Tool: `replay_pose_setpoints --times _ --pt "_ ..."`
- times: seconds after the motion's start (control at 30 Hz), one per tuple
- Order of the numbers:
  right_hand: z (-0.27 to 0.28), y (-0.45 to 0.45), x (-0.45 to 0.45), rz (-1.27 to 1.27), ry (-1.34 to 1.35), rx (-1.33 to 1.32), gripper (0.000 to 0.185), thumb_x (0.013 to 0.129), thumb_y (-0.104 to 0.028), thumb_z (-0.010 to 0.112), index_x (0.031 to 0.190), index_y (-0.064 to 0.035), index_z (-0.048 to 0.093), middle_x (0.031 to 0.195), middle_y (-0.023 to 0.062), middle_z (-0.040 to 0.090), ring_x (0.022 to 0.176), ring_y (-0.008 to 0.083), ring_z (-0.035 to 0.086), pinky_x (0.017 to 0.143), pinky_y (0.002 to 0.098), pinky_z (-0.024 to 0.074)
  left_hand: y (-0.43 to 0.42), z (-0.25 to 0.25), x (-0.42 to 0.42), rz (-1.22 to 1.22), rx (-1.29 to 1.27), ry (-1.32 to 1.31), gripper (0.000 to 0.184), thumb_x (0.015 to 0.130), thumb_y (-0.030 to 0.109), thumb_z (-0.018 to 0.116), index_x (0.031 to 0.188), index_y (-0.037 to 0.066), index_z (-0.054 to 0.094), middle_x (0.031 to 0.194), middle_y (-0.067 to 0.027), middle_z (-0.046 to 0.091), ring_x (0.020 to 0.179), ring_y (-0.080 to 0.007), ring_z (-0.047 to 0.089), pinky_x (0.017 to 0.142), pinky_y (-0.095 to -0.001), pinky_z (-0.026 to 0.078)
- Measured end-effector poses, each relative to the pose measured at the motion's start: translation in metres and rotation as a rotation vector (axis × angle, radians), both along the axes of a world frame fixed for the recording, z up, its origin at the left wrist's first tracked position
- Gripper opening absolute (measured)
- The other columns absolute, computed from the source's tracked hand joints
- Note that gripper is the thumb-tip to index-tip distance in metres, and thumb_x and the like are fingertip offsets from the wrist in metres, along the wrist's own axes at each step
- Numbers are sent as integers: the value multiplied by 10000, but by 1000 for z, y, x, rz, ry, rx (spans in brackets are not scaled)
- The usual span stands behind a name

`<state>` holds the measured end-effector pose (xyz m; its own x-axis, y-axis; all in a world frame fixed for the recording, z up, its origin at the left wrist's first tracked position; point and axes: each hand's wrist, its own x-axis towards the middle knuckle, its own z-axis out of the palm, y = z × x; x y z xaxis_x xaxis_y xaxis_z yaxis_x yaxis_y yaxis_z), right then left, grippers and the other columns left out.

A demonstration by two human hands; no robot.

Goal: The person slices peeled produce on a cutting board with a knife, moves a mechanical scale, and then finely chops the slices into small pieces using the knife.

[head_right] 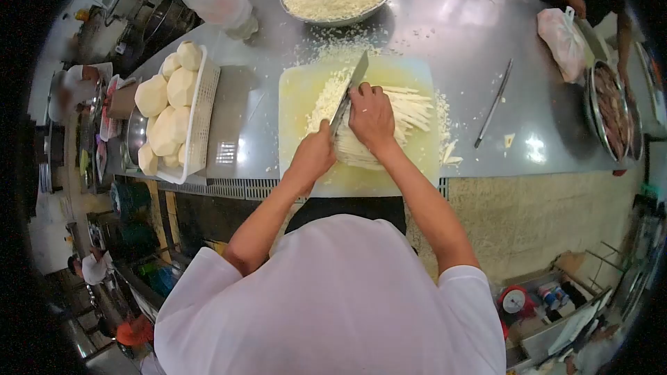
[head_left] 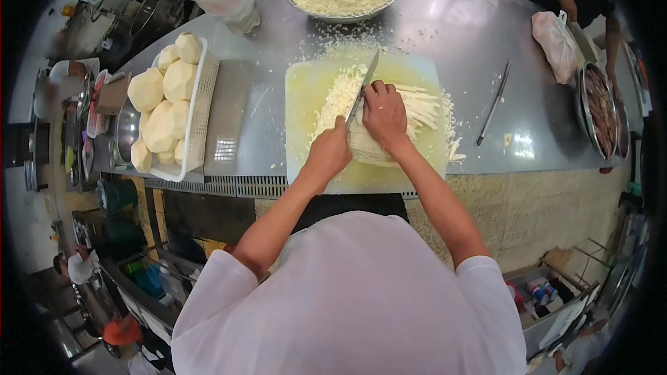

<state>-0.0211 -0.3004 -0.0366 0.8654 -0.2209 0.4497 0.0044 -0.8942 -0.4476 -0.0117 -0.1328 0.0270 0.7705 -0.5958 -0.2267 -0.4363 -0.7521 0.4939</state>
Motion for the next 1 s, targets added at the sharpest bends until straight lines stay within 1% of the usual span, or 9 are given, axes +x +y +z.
replay_pose_setpoints --times 0.07,0.2,0.33,0.43,0.57,0.73,0.87,0.93,1.0 --pt "0 -1 -1 12 2 -11 213 817 -74 649 1028 -52 628 980 134 582 908 343 569 780 458 487 -2 -3 12 -16 -18 -8 295 830 -39 526 1112 -105 472 778 -348 640 788 -516 661 726 -574 519" --pt "3 -1 1 2 -10 6 157 843 -69 644 996 -60 609 982 118 588 912 336 574 766 448 488 22 56 -10 -25 49 42 326 814 -53 540 1126 -121 469 757 -342 638 766 -518 658 720 -573 521" --pt "0 0 0 -13 -27 -2 166 838 -69 645 1000 -60 611 986 117 591 921 337 578 766 448 490 13 1 -19 44 -37 -1 228 826 -13 570 1022 -69 468 713 -337 615 709 -531 626 680 -588 497" --pt "3 -1 -1 18 -10 -11 177 834 -67 645 1007 -58 611 993 116 594 920 338 578 770 447 491 -6 -12 7 5 -32 -52 258 789 -63 558 1031 -96 472 741 -345 633 743 -513 656 698 -575 522" --pt "1 -1 1 4 4 8 180 828 -64 647 1004 -58 610 994 118 593 927 340 575 772 449 490 27 53 -21 28 11 39 249 828 -19 574 1042 -66 456 719 -337 618 711 -516 637 659 -587 498" --pt "2 -1 -2 15 29 -4 174 830 -65 646 1000 -63 609 998 117 591 940 336 569 788 445 486 7 -22 -20 83 -41 23 226 821 -40 540 1025 -101 464 740 -366 621 739 -529 648 693 -588 513" --pt "5 -2 -1 45 15 10 154 851 -73 644 1001 -59 610 1005 119 589 942 341 568 792 447 484 -1 -2 15 49 -121 -33 189 833 -22 541 1000 -83 479 738 -357 626 738 -530 648 690 -596 508" --pt "2 -5 -3 56 -2 65 127 866 -79 631 991 -54 629 999 134 591 928 353 569 790 456 482 17 29 -4 78 -80 -31 182 839 -19 539 998 -84 477 736 -356 626 742 -529 648 690 -594 509" --pt "3 -8 -5 82 -15 83 123 873 -73 631 993 -49 627 1008 137 594 935 355 570 799 459 482 21 26 -10 99 -30 -19 176 846 -15 536 996 -84 475 734 -355 626 746 -529 649 691 -592 509"
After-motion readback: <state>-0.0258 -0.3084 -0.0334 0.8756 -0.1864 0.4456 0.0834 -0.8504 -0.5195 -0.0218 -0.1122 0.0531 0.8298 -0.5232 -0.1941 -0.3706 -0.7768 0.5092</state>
